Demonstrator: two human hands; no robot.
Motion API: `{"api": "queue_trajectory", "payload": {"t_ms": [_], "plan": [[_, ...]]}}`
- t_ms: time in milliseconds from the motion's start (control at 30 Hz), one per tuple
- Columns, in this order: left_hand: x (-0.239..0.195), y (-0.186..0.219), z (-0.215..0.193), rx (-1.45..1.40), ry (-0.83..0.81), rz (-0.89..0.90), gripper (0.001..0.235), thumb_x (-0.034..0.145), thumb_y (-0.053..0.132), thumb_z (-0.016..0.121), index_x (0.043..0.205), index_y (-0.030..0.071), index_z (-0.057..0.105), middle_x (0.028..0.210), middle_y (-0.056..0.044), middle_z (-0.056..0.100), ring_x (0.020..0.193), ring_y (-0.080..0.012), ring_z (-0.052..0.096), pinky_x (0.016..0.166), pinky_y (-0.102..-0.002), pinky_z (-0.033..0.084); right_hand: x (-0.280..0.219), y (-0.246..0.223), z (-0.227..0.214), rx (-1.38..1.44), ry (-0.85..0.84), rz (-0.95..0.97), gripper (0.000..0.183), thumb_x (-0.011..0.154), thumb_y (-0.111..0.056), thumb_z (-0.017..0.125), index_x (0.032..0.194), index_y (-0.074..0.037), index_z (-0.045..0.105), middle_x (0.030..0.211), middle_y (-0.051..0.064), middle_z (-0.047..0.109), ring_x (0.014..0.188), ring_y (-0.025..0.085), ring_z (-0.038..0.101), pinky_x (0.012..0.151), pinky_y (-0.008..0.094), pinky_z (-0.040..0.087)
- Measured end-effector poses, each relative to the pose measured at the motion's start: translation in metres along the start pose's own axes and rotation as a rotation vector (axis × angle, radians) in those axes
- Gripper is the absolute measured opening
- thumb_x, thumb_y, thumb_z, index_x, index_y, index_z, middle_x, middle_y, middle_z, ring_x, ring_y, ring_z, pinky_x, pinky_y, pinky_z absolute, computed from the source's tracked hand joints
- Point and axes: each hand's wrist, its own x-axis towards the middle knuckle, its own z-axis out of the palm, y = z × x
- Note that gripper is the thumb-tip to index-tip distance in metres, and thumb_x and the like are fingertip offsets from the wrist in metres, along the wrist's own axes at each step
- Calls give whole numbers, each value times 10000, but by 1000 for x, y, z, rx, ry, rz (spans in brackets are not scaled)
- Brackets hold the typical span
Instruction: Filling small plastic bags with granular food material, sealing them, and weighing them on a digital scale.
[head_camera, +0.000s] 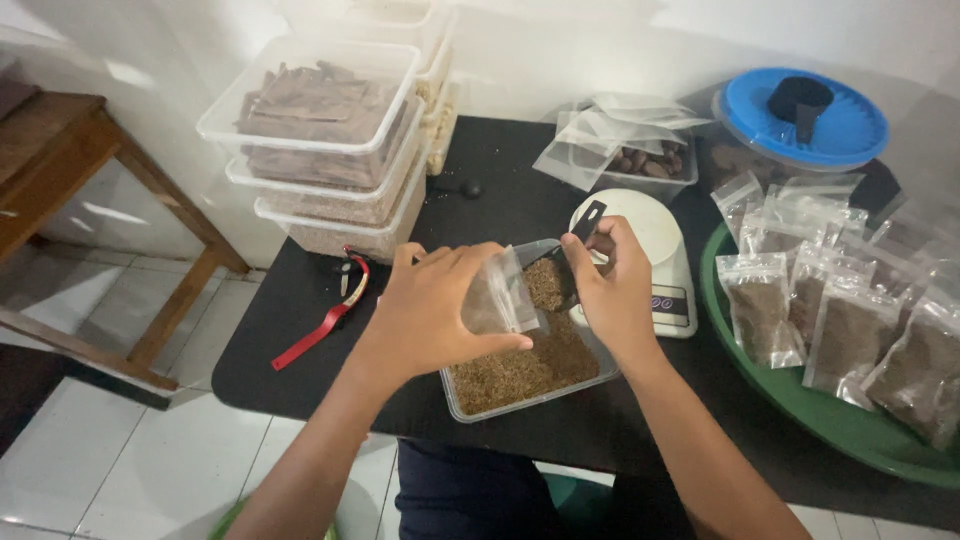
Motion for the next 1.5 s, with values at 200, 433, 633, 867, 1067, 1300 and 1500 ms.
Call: {"api": "queue_trajectory", "payload": {"t_ms": [200, 433, 633, 867, 1067, 1300, 1500], "plan": [[8, 12, 9, 75, -40, -36, 993, 731, 835, 677, 1403, 118, 536, 1142, -190, 719, 1017, -356, 686, 1013, -531, 334, 5, -5, -3, -15, 49, 49, 224, 1042, -250, 621, 1034, -61, 501, 868, 150, 638, 458, 207, 624, 328, 302, 485], [16, 20, 17, 75, -104, -84, 1043, 745, 867, 620, 1420, 83, 485, 1180, -217, 699, 1033, -366, 683, 1002, -541, 322, 4, -11, -1, -13, 98, 44, 195, 1037, -235, 634, 1027, -64, 542, 894, 159, 678, 570, 262, 704, 382, 328, 535], [21, 26, 29, 51, 3, -111, 1017, 767, 851, 606, 1378, 41, 542, 1107, -210, 739, 980, -357, 717, 970, -532, 342, -3, -25, 2, -13, 102, 16, 219, 1005, -207, 665, 1043, -53, 515, 909, 185, 682, 714, 288, 729, 464, 394, 584], [21, 25, 40, 40, 77, -119, 961, 755, 826, 618, 1316, 48, 572, 1067, -219, 749, 928, -376, 731, 961, -541, 325, -11, -35, 4, -41, 148, -71, 222, 987, -183, 709, 1018, -68, 522, 934, 193, 713, 837, 329, 755, 616, 441, 627], [22, 28, 36, 40, 72, -142, 966, 756, 825, 626, 1321, 43, 584, 1101, -217, 747, 976, -383, 728, 958, -536, 350, -14, -42, 6, -38, 141, -111, 182, 992, -181, 691, 981, -101, 529, 899, 161, 716, 746, 294, 761, 556, 384, 615], [23, 25, 45, 70, 60, -131, 961, 757, 809, 627, 1340, 47, 569, 1133, -214, 736, 1000, -383, 718, 973, -550, 343, -16, -29, 5, -58, 184, -161, 197, 978, -160, 718, 964, -67, 545, 878, 183, 721, 736, 350, 763, 527, 405, 605], [22, 34, 45, -5, 51, -155, 961, 743, 784, 664, 1364, 58, 559, 1219, -221, 714, 1104, -394, 697, 1015, -558, 325, -20, -34, -3, -56, 141, -138, 186, 988, -155, 685, 989, -77, 517, 900, 171, 723, 608, 295, 747, 478, 374, 577]]}}
